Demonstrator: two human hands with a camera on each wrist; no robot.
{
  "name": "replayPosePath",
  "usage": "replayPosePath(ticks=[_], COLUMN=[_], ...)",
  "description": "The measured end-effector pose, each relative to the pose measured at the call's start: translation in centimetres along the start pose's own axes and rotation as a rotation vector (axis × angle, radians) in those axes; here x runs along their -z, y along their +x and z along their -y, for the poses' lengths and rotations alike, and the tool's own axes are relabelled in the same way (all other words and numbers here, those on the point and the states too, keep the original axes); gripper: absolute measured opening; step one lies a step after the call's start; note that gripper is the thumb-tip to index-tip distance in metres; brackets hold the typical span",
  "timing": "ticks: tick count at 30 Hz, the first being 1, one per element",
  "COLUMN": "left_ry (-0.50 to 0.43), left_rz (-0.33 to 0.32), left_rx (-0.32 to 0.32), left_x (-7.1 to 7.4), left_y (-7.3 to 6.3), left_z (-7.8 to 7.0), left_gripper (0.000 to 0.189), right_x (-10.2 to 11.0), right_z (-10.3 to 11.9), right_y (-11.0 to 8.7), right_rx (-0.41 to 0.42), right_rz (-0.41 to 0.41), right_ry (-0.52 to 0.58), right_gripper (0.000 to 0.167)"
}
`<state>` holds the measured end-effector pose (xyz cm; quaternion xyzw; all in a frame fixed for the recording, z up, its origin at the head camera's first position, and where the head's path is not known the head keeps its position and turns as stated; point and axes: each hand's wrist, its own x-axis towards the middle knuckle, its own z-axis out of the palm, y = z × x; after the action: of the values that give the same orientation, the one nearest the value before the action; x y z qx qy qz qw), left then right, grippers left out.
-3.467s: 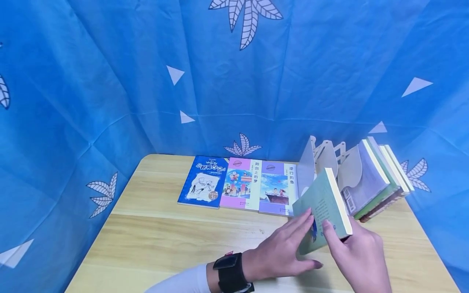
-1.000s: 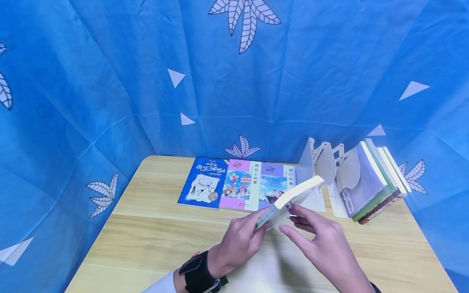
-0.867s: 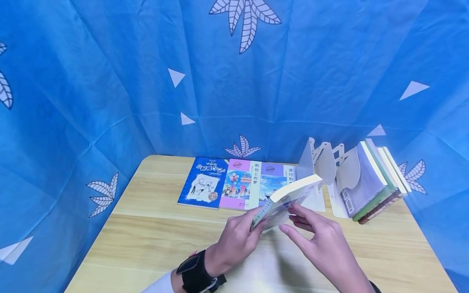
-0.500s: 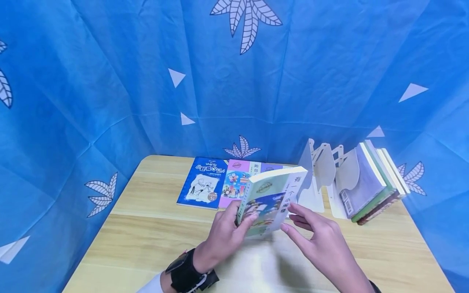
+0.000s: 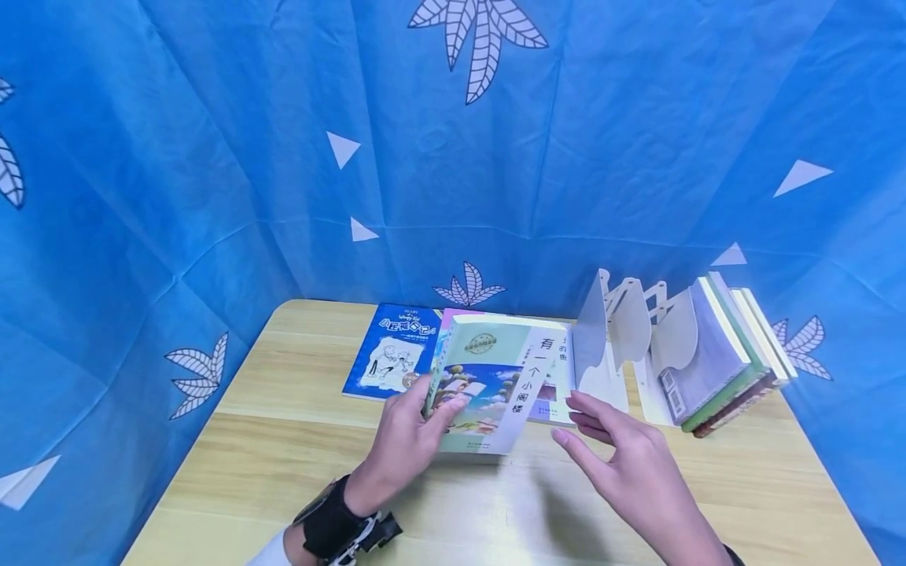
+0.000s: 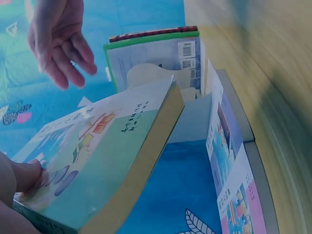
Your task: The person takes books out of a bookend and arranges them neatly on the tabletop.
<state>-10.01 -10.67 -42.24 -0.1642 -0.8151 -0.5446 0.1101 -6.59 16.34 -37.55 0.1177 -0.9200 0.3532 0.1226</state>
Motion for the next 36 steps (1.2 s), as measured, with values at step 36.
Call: replayPosePath(ticks=[36], left_ry=[0.19], left_rz=[-0.224], left_rx=[0.371], left_x=[9.7], left_y=[2.9], left_z=[5.6], left_gripper=[0.042], right_x=[1.6], right_z=[-3.3], right_y=[-0.3], right_rx=[-0.087], right_rz=[-0.033], right_ry=[-0.079], right_gripper=[0.048])
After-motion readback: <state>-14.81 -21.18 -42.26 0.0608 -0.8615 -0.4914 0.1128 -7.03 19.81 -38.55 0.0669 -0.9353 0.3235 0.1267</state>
